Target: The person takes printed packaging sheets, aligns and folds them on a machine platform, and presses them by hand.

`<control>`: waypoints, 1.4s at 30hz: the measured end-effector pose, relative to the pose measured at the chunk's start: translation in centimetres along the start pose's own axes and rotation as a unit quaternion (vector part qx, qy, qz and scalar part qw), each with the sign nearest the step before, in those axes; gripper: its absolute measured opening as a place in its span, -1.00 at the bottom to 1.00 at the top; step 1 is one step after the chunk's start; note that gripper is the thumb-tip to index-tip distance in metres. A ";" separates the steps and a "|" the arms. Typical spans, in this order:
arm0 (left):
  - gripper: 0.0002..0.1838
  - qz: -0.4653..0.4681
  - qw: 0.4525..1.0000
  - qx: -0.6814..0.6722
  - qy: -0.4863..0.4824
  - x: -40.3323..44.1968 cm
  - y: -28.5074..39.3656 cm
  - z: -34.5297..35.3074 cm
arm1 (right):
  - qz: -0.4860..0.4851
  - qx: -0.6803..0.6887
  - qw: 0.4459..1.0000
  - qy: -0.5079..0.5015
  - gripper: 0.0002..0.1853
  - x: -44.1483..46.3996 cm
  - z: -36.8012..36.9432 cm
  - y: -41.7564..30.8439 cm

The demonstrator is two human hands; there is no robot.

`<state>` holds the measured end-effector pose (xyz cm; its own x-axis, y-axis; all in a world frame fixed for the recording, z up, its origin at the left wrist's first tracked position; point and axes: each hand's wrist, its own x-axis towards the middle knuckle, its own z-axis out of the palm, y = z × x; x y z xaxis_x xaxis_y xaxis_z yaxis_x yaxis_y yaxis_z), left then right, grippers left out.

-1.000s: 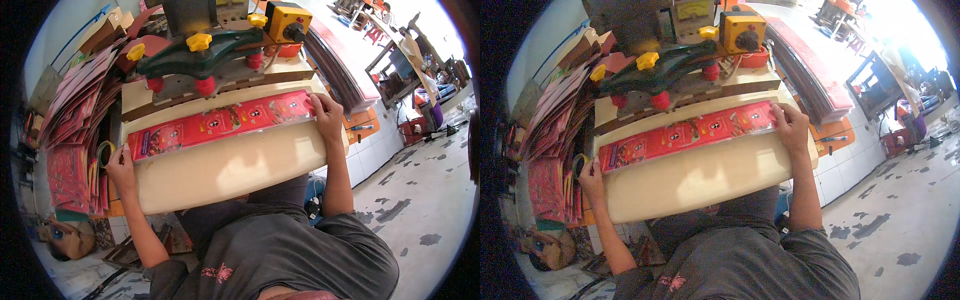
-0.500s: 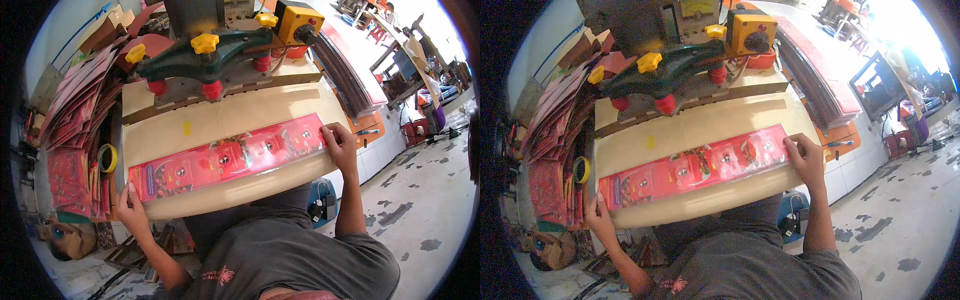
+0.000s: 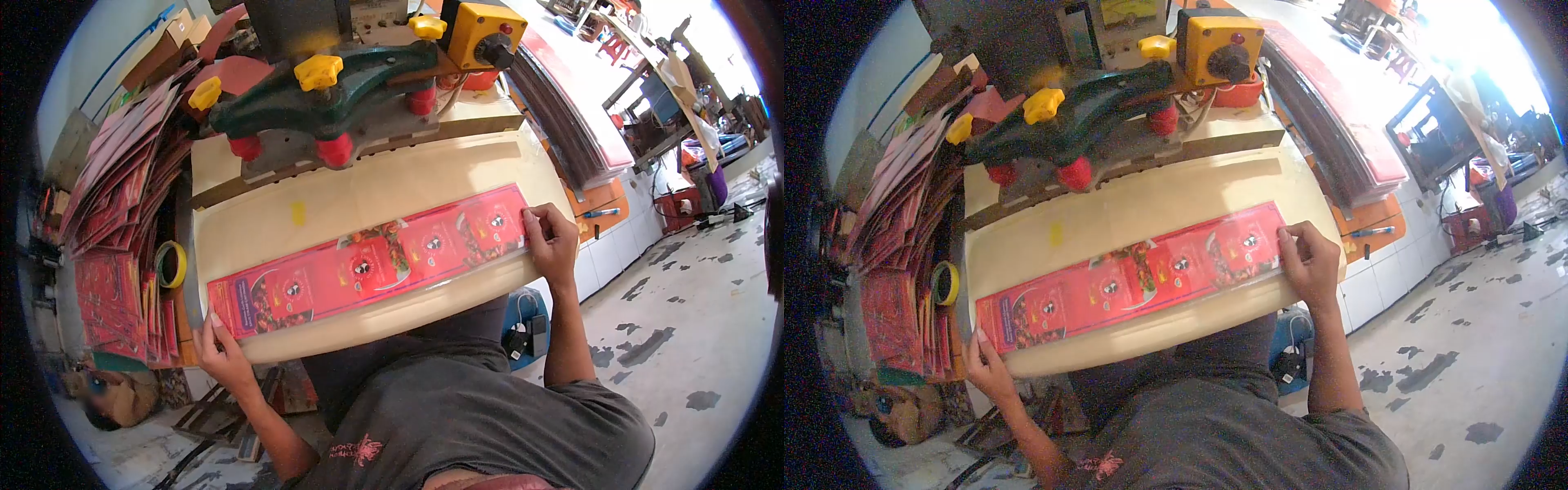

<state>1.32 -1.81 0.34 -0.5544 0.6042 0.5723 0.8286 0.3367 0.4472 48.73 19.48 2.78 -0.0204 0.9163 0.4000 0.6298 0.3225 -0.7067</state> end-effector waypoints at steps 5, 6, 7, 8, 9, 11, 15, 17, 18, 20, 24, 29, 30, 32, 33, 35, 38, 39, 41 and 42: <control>-0.67 0.000 1.000 0.015 -0.011 0.0 0.3 -0.2 | -0.004 0.005 1.000 0.000 -0.84 0.0 0.0 -0.1; -0.67 0.000 1.000 0.014 -0.011 0.0 0.3 -0.1 | 0.001 0.010 1.000 -0.002 -0.84 0.0 -0.1 -0.1; -0.67 0.004 1.000 0.017 -0.009 0.0 0.2 -0.1 | 0.001 0.010 1.000 -0.001 -0.84 0.0 -0.1 0.0; -0.67 0.007 1.000 0.020 -0.007 0.0 0.1 0.0 | 0.002 0.011 1.000 -0.004 -0.84 0.0 -0.1 0.2; -0.67 0.007 1.000 0.020 -0.007 0.0 0.3 -0.1 | 0.003 0.012 1.000 -0.006 -0.84 0.0 -0.1 0.2; -0.67 0.003 1.000 0.004 -0.005 0.0 0.8 -0.1 | 0.003 0.009 1.000 -0.004 -0.84 0.0 -0.1 0.0; -0.67 -0.009 1.000 0.003 -0.005 -0.1 0.8 0.0 | 0.003 0.003 1.000 -0.001 -0.83 0.0 -0.1 -0.2; -0.67 -0.002 1.000 -0.003 0.003 -0.1 0.8 0.1 | 0.005 0.009 1.000 0.000 -0.83 0.0 0.0 0.1; -0.67 -0.002 1.000 -0.002 0.003 -0.1 0.8 0.1 | 0.008 0.014 1.000 0.001 -0.83 0.0 0.0 0.2; -0.67 -0.010 1.000 0.000 -0.004 -0.1 0.8 0.0 | 0.008 0.010 1.000 0.000 -0.83 0.0 -0.1 0.2; -0.67 -0.017 1.000 0.001 -0.006 -0.1 0.9 0.0 | 0.011 0.017 1.000 0.001 -0.83 -0.1 0.0 0.3; -0.67 -0.006 1.000 -0.007 0.000 -0.2 0.5 0.2 | 0.005 0.009 1.000 0.002 -0.83 -0.1 -0.1 0.3; -0.67 -0.005 1.000 -0.007 0.000 -0.2 0.4 0.2 | 0.003 0.003 1.000 0.001 -0.83 -0.1 -0.1 0.3; -0.67 0.000 1.000 0.001 0.003 -0.2 0.4 0.2 | 0.003 0.002 1.000 0.000 -0.83 -0.1 -0.1 0.3; -0.67 0.000 1.000 0.001 0.003 -0.2 0.5 0.2 | 0.003 0.001 1.000 -0.002 -0.83 -0.1 -0.2 0.2; -0.67 -0.001 1.000 -0.002 0.000 -0.1 0.7 0.1 | 0.003 -0.001 1.000 -0.002 -0.83 -0.1 -0.2 0.2; -0.67 -0.003 1.000 -0.001 -0.001 -0.2 0.7 0.1 | 0.007 -0.001 1.000 -0.003 -0.83 -0.1 -0.2 0.1; -0.67 -0.003 1.000 -0.001 -0.001 -0.2 0.6 0.2 | 0.010 0.001 1.000 -0.003 -0.83 -0.1 -0.2 0.0; -0.67 -0.011 1.000 -0.014 0.002 -0.4 0.3 0.4 | 0.011 0.002 1.000 -0.005 -0.82 -0.1 -0.2 0.0; -0.67 -0.011 1.000 -0.014 0.002 -0.3 0.4 0.3 | 0.011 0.003 1.000 -0.007 -0.82 -0.1 -0.2 -0.1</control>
<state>1.82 -1.68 0.12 -0.5721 0.5940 0.5655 0.8142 0.3287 0.4785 48.86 19.34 2.92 -0.0181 0.9263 0.3763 0.6248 0.3043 -0.7191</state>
